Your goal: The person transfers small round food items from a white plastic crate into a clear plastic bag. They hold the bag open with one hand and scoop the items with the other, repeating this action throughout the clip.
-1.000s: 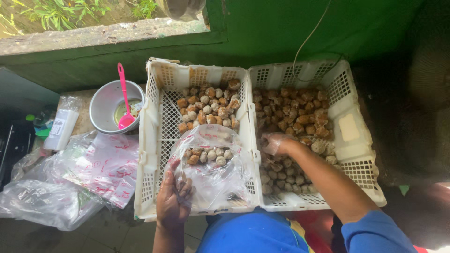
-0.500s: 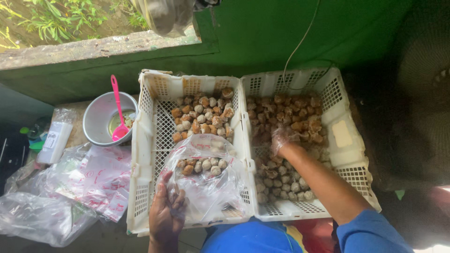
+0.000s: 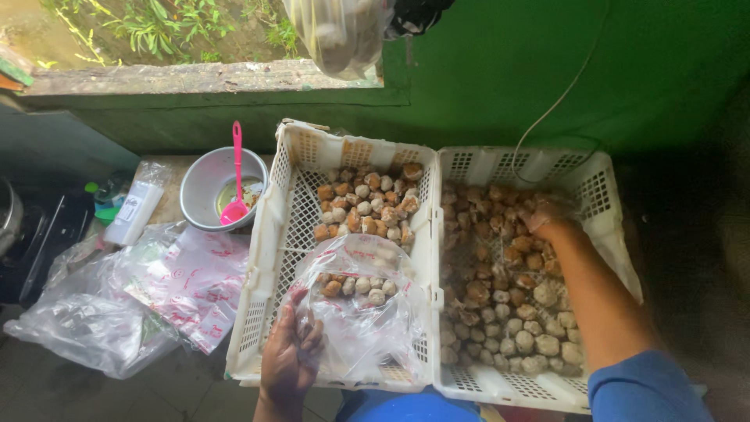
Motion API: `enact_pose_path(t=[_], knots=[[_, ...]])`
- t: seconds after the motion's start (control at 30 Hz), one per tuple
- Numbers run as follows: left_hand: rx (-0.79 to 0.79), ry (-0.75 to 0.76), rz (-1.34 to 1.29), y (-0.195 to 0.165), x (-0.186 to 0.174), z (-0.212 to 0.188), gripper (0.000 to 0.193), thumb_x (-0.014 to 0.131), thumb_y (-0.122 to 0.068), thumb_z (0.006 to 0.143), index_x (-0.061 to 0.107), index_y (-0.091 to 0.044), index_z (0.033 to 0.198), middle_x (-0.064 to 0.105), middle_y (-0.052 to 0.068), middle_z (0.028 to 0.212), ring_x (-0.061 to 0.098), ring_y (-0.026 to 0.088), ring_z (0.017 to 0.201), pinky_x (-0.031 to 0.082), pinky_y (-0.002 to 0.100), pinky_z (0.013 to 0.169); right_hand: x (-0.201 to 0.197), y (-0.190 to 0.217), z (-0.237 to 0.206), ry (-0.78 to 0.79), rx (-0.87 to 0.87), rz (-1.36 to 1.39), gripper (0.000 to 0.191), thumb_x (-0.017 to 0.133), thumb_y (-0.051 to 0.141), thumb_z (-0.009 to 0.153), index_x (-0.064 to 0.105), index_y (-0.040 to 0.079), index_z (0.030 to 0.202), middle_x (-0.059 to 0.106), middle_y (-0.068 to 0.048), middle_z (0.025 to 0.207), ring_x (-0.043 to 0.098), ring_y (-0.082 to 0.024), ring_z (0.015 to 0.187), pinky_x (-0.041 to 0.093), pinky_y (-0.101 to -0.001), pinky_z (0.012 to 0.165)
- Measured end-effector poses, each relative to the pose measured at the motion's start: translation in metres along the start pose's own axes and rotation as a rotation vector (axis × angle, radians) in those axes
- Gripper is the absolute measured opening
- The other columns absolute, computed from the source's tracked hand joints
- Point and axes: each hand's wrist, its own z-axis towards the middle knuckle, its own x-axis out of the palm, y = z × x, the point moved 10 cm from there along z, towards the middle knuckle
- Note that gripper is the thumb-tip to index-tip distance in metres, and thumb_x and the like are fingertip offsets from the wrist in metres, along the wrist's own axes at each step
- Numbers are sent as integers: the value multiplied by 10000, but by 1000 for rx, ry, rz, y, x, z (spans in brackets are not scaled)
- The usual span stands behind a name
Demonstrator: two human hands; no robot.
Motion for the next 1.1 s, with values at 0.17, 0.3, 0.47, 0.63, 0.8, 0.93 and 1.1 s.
enact_pose_path(t=[0.17, 0.3, 0.47, 0.63, 0.8, 0.93, 1.1], knots=[[-28, -85, 13, 1, -5, -4, 435, 451, -349, 1056, 513, -103, 1410, 445, -20, 773, 403, 91, 629, 347, 237, 532, 44, 40, -5, 248, -403, -440, 526, 409, 451, 1039, 523, 143, 1450, 517, -114, 1517, 489, -314, 1400, 381, -457, 1168], [-21, -80, 8, -1, -3, -6, 440, 447, -332, 1059, 511, -85, 1416, 439, -31, 764, 394, 90, 619, 351, 238, 540, 70, 56, -40, 332, -643, -728, 420, 452, 367, 1031, 592, 201, 1391, 588, -69, 1443, 552, -290, 1338, 438, -460, 1130], [-45, -1, -38, 0, 3, -3, 437, 448, -307, 1060, 494, -68, 1423, 421, -25, 723, 395, 89, 611, 354, 243, 534, 75, 60, -97, 230, -385, -218, 474, 635, 402, 905, 613, 189, 1327, 632, -54, 1322, 581, -254, 1255, 439, -449, 1113], [-52, 79, -76, 2, 7, -2, 426, 455, -269, 1080, 487, -29, 1430, 413, -26, 716, 398, 88, 608, 356, 234, 523, 52, 51, -158, 327, -7, 971, 440, 638, 387, 915, 625, 174, 1300, 635, -72, 1311, 586, -266, 1244, 456, -448, 1095], [-85, 106, -120, 4, 10, -2, 414, 452, -260, 1074, 499, -39, 1420, 415, -23, 712, 405, 91, 606, 359, 231, 519, -8, 88, -206, 480, -49, 1832, 407, 642, 373, 926, 637, 159, 1273, 638, -90, 1301, 592, -278, 1234, 473, -446, 1077], [-94, 106, -117, 4, 11, -2, 404, 454, -264, 1077, 516, -39, 1407, 413, -18, 706, 405, 96, 605, 365, 236, 529, -4, 95, -215, 462, 25, 1484, 381, 645, 361, 935, 646, 147, 1251, 640, -105, 1293, 596, -287, 1225, 487, -445, 1063], [-132, 105, -121, 7, 10, -5, 407, 445, -267, 1064, 524, -41, 1393, 423, -22, 727, 401, 92, 606, 353, 235, 523, 7, 88, -195, 292, -90, 92, 351, 648, 346, 946, 658, 132, 1223, 643, -123, 1282, 602, -299, 1214, 504, -444, 1045]])
